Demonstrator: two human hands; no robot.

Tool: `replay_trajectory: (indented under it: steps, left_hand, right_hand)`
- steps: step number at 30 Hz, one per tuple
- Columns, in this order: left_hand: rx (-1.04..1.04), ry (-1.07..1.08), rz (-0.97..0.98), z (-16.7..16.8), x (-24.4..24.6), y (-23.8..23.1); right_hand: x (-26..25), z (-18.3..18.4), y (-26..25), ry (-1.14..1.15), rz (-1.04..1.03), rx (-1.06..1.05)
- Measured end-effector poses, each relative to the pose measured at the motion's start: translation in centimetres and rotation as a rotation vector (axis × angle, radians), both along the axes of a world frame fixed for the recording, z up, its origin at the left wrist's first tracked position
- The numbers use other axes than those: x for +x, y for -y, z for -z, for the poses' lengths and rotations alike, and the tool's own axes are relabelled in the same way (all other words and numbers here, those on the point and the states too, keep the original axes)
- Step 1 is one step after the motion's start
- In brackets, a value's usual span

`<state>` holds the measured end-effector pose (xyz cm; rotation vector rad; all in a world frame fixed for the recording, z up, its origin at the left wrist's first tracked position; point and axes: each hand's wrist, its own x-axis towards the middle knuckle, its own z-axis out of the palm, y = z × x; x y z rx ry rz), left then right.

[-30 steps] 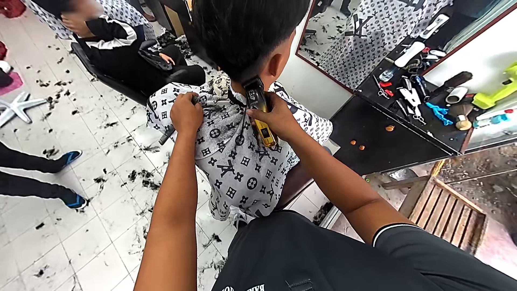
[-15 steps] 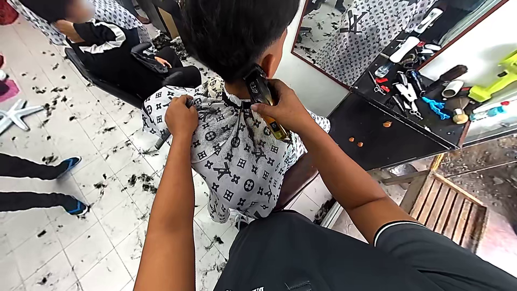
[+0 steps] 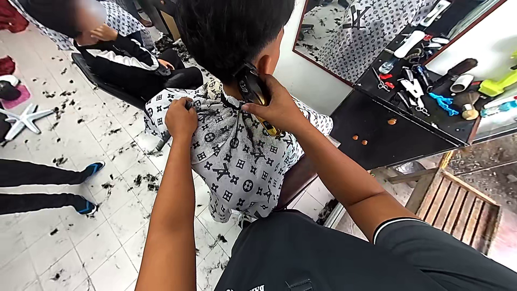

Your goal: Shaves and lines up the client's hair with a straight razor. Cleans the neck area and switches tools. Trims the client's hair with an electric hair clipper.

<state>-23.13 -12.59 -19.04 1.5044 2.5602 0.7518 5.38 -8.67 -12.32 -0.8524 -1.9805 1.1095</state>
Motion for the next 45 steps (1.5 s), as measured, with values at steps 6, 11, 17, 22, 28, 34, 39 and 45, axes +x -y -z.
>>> replay_trajectory:
  steps: [6, 11, 17, 22, 28, 34, 39, 45]
  left_hand:
    - [-0.008, -0.006, -0.016, 0.3, -0.3, -0.2]
    - [-0.007, 0.0, -0.002, 0.1, 0.0, -0.2]
    - [-0.016, -0.009, -0.019, 0.2, -0.2, -0.3]
    - [-0.025, -0.009, -0.02, 0.0, 0.0, -0.2]
    - [-0.011, -0.014, -0.001, 0.0, 0.1, 0.1]
    - [-0.013, -0.015, -0.015, 0.0, 0.1, -0.1]
    - [-0.025, -0.013, -0.015, -0.1, 0.3, -0.1]
    - [-0.02, -0.025, -0.029, 0.1, 0.1, -0.3]
  right_hand:
    - [0.3, 0.7, -0.2, 0.014, 0.019, -0.125]
    - [-0.4, -0.2, 0.3, 0.141, 0.057, 0.244]
    - [1.5, 0.7, -1.1, -0.097, -0.058, -0.273]
    - [1.5, 0.0, -1.1, -0.048, -0.068, -0.187]
    - [1.6, -0.8, -1.0, -0.206, -0.178, -0.308]
    - [2.1, -0.4, -1.2, -0.271, -0.247, -0.479]
    - [2.1, -1.3, -1.5, -0.28, -0.276, -0.371]
    - [3.6, -0.6, -2.5, -0.275, -0.326, -0.634]
